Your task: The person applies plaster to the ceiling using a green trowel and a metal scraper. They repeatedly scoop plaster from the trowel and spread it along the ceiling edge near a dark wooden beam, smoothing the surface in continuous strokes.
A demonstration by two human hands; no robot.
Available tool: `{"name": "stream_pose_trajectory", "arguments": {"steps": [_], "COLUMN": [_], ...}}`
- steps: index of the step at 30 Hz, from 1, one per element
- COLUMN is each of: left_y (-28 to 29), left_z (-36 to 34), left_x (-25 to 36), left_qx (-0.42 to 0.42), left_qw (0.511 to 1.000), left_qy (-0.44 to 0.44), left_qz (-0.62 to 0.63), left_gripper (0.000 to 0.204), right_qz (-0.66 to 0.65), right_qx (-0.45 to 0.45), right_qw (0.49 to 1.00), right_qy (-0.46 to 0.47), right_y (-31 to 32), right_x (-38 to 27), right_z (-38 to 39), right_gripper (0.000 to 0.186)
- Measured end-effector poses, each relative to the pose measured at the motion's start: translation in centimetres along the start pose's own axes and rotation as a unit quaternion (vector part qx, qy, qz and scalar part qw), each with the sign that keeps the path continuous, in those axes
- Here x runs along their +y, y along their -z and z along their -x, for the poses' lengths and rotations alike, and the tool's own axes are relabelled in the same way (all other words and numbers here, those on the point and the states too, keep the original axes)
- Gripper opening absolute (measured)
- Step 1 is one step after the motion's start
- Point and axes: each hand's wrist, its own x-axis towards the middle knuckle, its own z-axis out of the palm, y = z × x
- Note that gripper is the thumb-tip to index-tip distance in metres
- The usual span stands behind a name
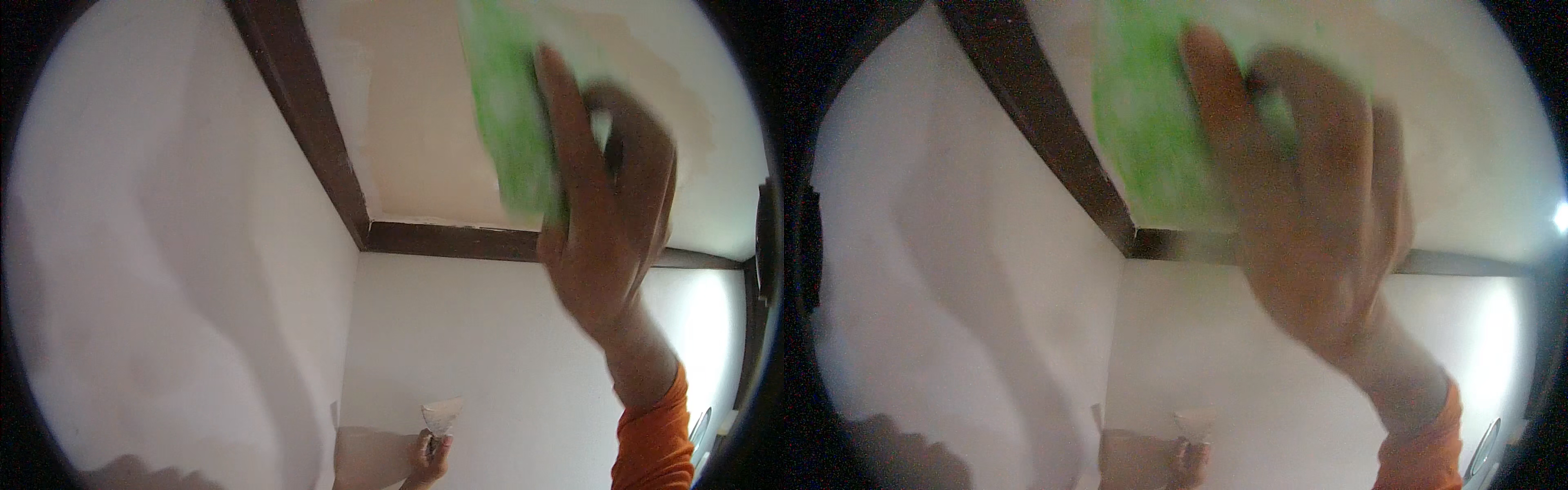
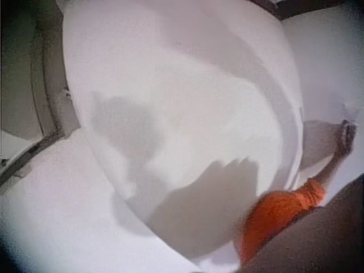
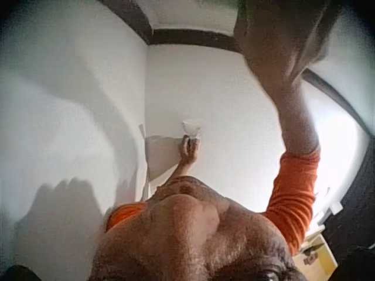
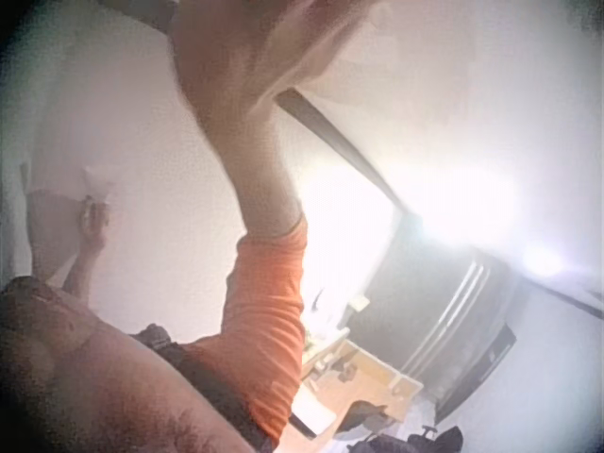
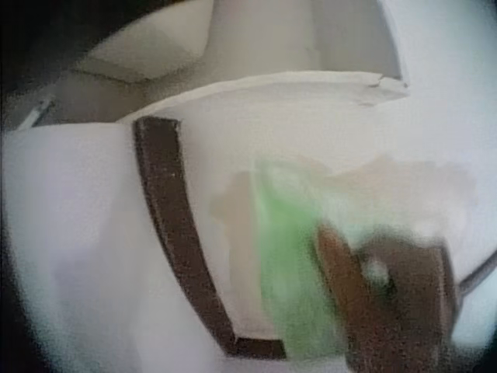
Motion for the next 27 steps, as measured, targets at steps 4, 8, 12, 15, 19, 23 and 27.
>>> {"name": "stream_pose_trajectory", "arguments": {"steps": [4, 8, 12, 15, 19, 23, 27], "left_y": [-0.3, 0.2, -0.4, 0.1, 0.2, 0.3, -0.4], "left_z": [0.9, -0.8, 0.1, 0.4, -0.3, -0.8, 0.7], "left_x": [0.4, 3.8, 1.7, 0.7, 1.5, 2.0, -1.6], "left_qx": [-0.023, -0.066, -0.037, -0.052, -0.034, -0.073, -0.092], "left_qw": [0.989, 0.977, 0.986, 0.985, 0.983, 0.993, 0.994], "left_qy": [0.091, 0.162, 0.108, 0.116, 0.116, 0.062, 0.056], "left_qz": [0.112, 0.125, 0.124, 0.117, 0.138, 0.063, 0.019], "left_gripper": [0.023, 0.023, 0.023, 0.023, 0.024, 0.023, 0.022], "right_qz": [0.037, 0.027, -0.014, -0.073, -0.020, -0.019, 0.029], "right_qx": [0.056, -0.017, -0.117, -0.139, 0.023, -0.011, -0.034], "right_qw": [0.998, 0.999, 0.988, 0.983, 0.997, 1.000, 0.997], "right_qy": [0.010, 0.017, 0.098, 0.091, 0.067, 0.022, 0.068], "right_y": [-3.4, -7.4, -9.8, -7.3, -6.8, -10.0, -15.4], "right_x": [0.6, -2.6, -5.0, -5.3, -3.5, -3.2, -6.2], "right_z": [-4.1, -3.1, 3.3, 7.5, 1.2, -2.3, 3.5], "right_gripper": [0.051, 0.053, 0.057, 0.054, 0.055, 0.041, 0.067]}}
